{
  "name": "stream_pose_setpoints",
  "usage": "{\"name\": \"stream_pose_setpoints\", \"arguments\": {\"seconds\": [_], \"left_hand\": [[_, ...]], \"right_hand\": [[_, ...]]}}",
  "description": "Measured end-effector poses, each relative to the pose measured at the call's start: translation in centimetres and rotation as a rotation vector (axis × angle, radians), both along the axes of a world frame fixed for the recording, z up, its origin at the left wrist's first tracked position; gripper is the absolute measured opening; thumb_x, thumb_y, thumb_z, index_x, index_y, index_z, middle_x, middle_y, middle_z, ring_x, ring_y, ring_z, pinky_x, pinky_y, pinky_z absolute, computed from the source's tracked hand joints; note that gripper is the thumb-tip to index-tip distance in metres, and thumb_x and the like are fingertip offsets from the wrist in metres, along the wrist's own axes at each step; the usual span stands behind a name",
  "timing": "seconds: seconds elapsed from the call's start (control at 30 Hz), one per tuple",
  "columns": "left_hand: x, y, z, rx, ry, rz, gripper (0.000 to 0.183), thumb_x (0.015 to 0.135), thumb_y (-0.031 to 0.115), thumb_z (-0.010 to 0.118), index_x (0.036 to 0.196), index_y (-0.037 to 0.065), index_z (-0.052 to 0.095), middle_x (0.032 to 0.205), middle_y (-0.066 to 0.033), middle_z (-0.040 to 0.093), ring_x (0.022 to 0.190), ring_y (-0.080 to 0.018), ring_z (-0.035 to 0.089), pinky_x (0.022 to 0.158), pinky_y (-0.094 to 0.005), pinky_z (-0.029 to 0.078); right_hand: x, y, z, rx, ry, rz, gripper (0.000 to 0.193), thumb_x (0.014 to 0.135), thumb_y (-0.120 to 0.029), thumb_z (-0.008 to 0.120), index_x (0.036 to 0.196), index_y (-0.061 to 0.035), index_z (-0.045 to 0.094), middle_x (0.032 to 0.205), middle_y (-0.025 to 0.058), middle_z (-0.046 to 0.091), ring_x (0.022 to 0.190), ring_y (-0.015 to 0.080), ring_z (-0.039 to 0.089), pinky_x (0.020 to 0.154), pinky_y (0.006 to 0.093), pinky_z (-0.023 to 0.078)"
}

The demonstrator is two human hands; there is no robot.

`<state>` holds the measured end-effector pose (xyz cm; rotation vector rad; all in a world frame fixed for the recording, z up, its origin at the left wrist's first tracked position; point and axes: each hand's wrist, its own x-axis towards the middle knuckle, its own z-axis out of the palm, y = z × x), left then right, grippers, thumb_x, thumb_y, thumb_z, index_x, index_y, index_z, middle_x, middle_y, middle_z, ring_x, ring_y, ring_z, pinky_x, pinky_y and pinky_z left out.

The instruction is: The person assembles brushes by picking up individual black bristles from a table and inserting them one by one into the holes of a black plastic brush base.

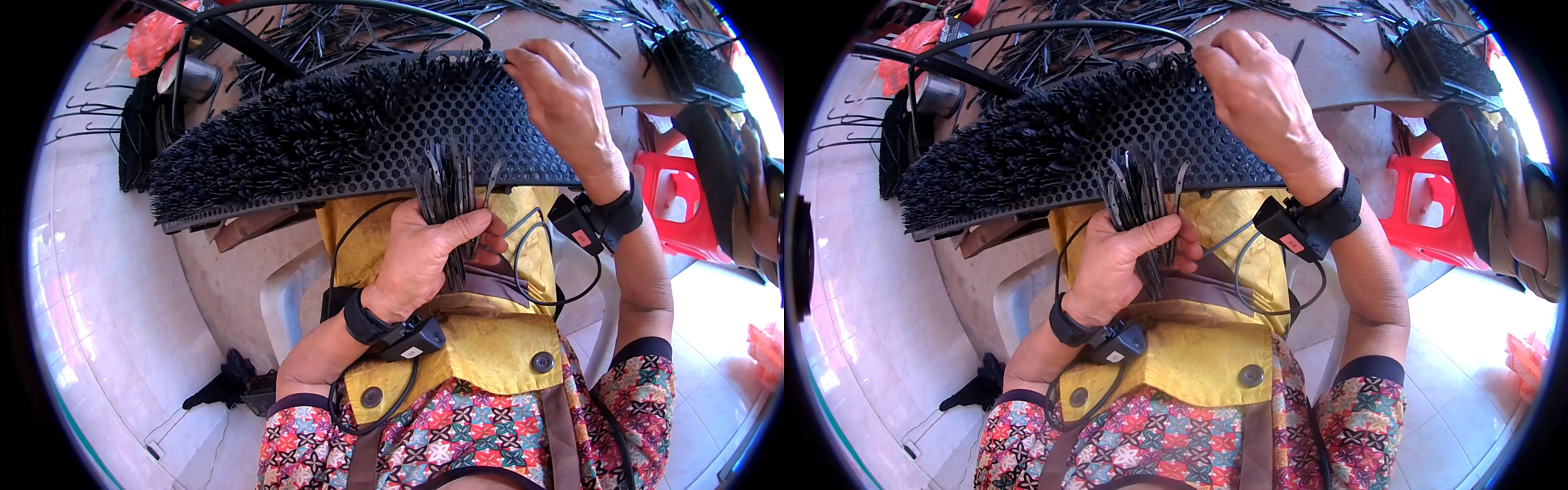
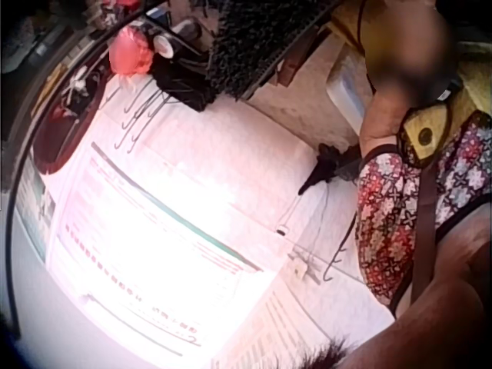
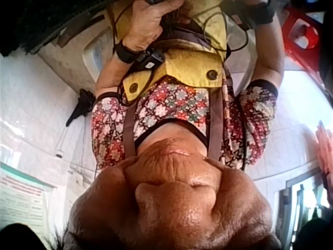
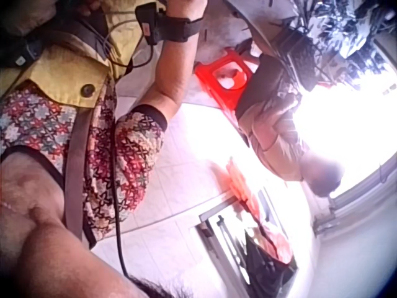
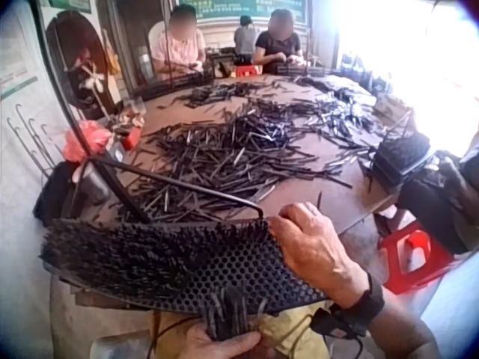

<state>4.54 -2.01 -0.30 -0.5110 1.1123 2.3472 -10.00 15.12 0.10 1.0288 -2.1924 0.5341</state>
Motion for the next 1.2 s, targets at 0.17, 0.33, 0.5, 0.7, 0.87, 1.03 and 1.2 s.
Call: {"name": "stream_pose_setpoints", "arguments": {"seconds": [0.17,0.33,0.5,0.7,0.87,1.03,1.2], "left_hand": [[0.0,0.0,-0.3,0.042,-0.001,0.043,0.016,0.084,0.008,0.062,0.096,-0.002,0.06,0.084,-0.0127,0.065,0.071,-0.0219,0.065,0.058,-0.0312,0.056],[-0.2,0.1,-0.2,0.027,0.008,0.05,0.019,0.085,0.01,0.061,0.099,-0.001,0.058,0.086,-0.0145,0.065,0.074,-0.0241,0.066,0.063,-0.0339,0.056],[0.1,-0.2,-0.5,0.025,-0.04,0.075,0.021,0.086,0.012,0.059,0.102,-0.001,0.056,0.088,-0.0159,0.064,0.076,-0.025,0.065,0.066,-0.0363,0.056],[0.3,-0.2,-0.3,0.04,-0.089,0.104,0.019,0.087,0.012,0.057,0.101,-0.001,0.056,0.087,-0.0143,0.063,0.074,-0.0241,0.064,0.064,-0.0365,0.056],[0.3,-0.3,-0.4,0.049,-0.103,0.097,0.018,0.087,0.012,0.057,0.101,-0.001,0.056,0.085,-0.0141,0.063,0.072,-0.0241,0.064,0.061,-0.0354,0.055],[0.2,-0.1,-0.2,0.048,-0.074,0.082,0.018,0.086,0.01,0.058,0.1,-0.001,0.056,0.083,-0.0132,0.063,0.069,-0.023,0.063,0.056,-0.0328,0.053],[0.4,-0.1,-0.6,0.032,0.022,0.038,0.017,0.086,0.01,0.059,0.099,-0.001,0.057,0.079,-0.0127,0.063,0.066,-0.0221,0.063,0.051,-0.0297,0.05]], "right_hand": [[3.8,-1.1,2.3,-0.23,-0.592,-0.04,0.019,0.078,-0.009,0.067,0.094,-0.0005,0.062,0.069,0.009,0.059,0.062,0.0222,0.06,0.057,0.0308,0.048],[7.6,-0.9,1.9,-0.612,-1.309,0.107,0.014,0.077,-0.003,0.069,0.089,0.0018,0.064,0.069,0.003,0.062,0.061,0.0054,0.057,0.054,0.0204,0.047],[4.4,-0.6,2.3,-0.82,-0.606,-0.03,0.011,0.078,0.0,0.067,0.089,0.0005,0.065,0.07,0.0006,0.063,0.058,0.0029,0.056,0.053,0.0164,0.046],[1.9,-1.6,0.9,-0.616,-0.197,-0.078,0.015,0.073,-0.001,0.07,0.087,-0.0017,0.064,0.079,0.0071,0.065,0.065,0.0155,0.063,0.06,0.0233,0.05],[1.2,-2.4,-0.1,-0.222,-0.014,-0.032,0.017,0.074,-0.004,0.067,0.09,-0.0021,0.063,0.079,0.0095,0.061,0.071,0.0268,0.061,0.062,0.0327,0.05],[1.7,-2.3,0.2,-0.047,-0.039,0.006,0.026,0.074,-0.008,0.067,0.098,-0.001,0.06,0.074,0.0101,0.056,0.067,0.026,0.057,0.058,0.0351,0.047],[5.8,-2.5,1.9,-0.456,-1.051,0.05,0.019,0.076,-0.006,0.068,0.093,0.0014,0.062,0.067,0.0063,0.06,0.056,0.0118,0.057,0.05,0.0241,0.045]]}}
